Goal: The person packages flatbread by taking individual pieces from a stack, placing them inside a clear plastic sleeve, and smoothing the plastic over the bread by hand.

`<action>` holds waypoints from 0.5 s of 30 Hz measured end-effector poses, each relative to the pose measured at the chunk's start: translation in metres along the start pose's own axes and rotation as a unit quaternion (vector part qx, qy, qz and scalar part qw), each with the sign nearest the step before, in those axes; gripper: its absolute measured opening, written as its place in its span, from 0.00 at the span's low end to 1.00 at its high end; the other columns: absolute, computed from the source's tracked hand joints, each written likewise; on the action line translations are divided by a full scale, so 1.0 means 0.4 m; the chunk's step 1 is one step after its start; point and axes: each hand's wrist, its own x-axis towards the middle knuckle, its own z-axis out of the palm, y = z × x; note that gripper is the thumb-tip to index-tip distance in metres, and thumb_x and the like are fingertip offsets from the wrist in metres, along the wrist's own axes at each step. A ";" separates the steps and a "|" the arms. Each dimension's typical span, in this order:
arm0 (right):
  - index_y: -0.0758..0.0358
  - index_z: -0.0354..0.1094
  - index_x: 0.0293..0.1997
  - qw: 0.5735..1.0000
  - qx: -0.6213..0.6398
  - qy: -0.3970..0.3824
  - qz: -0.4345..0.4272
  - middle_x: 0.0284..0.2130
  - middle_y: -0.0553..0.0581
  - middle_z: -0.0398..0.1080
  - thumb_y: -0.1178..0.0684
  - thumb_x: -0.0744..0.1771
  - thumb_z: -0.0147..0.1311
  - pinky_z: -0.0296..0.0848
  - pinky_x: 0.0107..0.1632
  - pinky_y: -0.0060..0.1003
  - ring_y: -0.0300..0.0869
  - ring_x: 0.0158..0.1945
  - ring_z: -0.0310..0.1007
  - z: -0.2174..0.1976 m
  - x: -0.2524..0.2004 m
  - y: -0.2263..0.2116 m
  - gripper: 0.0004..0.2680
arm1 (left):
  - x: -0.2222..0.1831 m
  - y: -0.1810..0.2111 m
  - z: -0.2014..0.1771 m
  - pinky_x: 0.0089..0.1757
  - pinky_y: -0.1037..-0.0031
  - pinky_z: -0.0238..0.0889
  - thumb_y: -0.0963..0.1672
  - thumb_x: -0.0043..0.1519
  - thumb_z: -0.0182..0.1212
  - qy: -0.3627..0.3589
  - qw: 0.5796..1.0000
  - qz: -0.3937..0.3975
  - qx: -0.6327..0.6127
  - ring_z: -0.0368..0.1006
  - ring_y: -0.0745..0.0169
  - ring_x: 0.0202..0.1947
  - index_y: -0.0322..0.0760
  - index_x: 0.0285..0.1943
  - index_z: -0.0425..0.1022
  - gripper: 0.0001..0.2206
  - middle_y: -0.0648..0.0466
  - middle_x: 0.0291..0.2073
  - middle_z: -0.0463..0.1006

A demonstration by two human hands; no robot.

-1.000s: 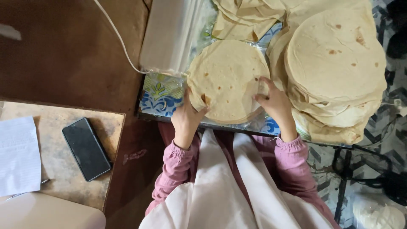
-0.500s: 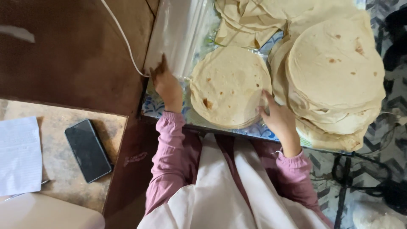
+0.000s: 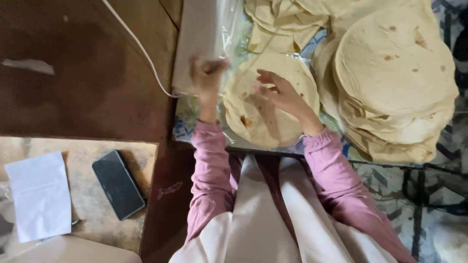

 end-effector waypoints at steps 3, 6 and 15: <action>0.67 0.53 0.72 0.973 0.225 -0.008 0.046 0.60 0.63 0.68 0.37 0.69 0.52 0.72 0.61 0.38 0.44 0.62 0.71 0.057 0.068 -0.106 0.27 | -0.017 -0.037 0.070 0.36 0.72 0.75 0.43 0.53 0.78 -0.074 0.989 0.042 0.122 0.77 0.63 0.31 0.42 0.54 0.75 0.21 0.51 0.33 0.85; 0.67 0.55 0.67 0.976 0.211 0.027 0.056 0.56 0.61 0.71 0.43 0.69 0.54 0.76 0.56 0.37 0.42 0.57 0.75 0.093 0.219 -0.035 0.23 | -0.003 -0.058 0.098 0.34 0.72 0.71 0.44 0.53 0.78 -0.107 0.944 0.107 0.292 0.75 0.64 0.30 0.41 0.45 0.77 0.15 0.56 0.33 0.84; 0.68 0.70 0.41 0.872 0.447 0.173 0.103 0.24 0.57 0.72 0.61 0.69 0.52 0.81 0.33 0.44 0.46 0.26 0.76 0.050 0.345 0.248 0.02 | 0.082 0.080 -0.066 0.49 0.65 0.77 0.39 0.68 0.53 0.151 0.940 0.064 0.300 0.76 0.57 0.50 0.38 0.55 0.71 0.08 0.46 0.51 0.74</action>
